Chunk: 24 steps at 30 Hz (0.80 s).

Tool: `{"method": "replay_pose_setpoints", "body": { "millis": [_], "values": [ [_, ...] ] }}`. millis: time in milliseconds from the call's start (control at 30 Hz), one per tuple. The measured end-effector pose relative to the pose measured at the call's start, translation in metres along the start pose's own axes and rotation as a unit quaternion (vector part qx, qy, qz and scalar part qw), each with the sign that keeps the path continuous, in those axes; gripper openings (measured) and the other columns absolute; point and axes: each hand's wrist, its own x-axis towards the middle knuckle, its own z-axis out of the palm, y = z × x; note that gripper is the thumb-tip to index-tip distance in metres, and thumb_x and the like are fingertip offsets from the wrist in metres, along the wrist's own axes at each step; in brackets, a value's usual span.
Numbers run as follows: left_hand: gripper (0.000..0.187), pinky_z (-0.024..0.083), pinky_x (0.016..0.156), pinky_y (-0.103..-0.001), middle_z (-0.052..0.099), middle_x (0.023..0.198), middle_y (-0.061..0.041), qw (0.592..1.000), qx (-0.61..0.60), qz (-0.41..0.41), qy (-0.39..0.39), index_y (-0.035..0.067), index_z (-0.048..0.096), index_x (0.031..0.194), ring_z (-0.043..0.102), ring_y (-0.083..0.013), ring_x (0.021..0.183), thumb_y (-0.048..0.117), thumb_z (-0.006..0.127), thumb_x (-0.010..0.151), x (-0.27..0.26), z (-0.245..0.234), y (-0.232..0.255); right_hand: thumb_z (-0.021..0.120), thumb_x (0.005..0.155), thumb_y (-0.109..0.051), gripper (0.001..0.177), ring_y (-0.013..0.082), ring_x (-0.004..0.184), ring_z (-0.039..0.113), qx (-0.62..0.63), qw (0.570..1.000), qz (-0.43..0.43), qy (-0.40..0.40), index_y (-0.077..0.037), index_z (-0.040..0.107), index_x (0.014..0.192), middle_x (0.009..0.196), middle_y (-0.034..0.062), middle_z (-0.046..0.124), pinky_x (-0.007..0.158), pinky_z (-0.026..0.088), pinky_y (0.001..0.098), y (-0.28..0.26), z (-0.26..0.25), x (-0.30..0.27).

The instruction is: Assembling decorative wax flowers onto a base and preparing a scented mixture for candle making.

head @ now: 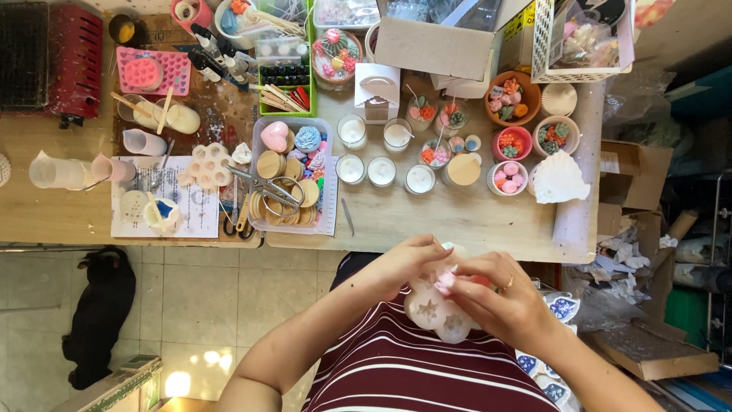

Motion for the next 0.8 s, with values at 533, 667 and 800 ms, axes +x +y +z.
{"method": "replay_pose_setpoints", "body": {
  "millis": [533,667,800],
  "values": [
    [0.028,0.054,0.077,-0.027,0.069,0.1,-0.004,0.991,-0.046,0.12,0.039,0.004,0.064,0.11,0.065,-0.0118,0.089,0.032,0.061,0.106,0.001,-0.011,0.019,0.089,0.073,-0.005,0.053,0.028,0.1,0.069,0.058,0.982,0.11,0.14,-0.007,0.05,0.108,0.116,0.0133,0.072,0.083,0.057,0.036,0.009,0.02,-0.009],
    [0.034,0.057,0.082,-0.029,0.073,0.105,-0.007,0.986,-0.097,0.116,0.073,0.002,0.066,0.119,0.069,-0.0147,0.092,0.031,0.059,0.102,0.007,-0.015,0.014,0.091,0.074,-0.009,0.063,0.0253,0.098,0.069,0.046,0.977,0.115,0.174,-0.006,0.044,0.115,0.111,0.011,0.072,0.081,0.056,0.0341,0.02,0.028,-0.005],
    [0.035,0.057,0.083,-0.03,0.073,0.108,-0.008,0.977,-0.128,0.148,0.088,-0.001,0.067,0.121,0.07,-0.0153,0.093,0.029,0.058,0.104,0.018,-0.04,-0.01,0.09,0.078,-0.013,0.061,0.0216,0.097,0.071,0.044,0.972,0.143,0.181,-0.007,0.044,0.117,0.112,0.0106,0.073,0.079,0.057,0.0309,0.061,0.042,-0.015]
  ]
}}
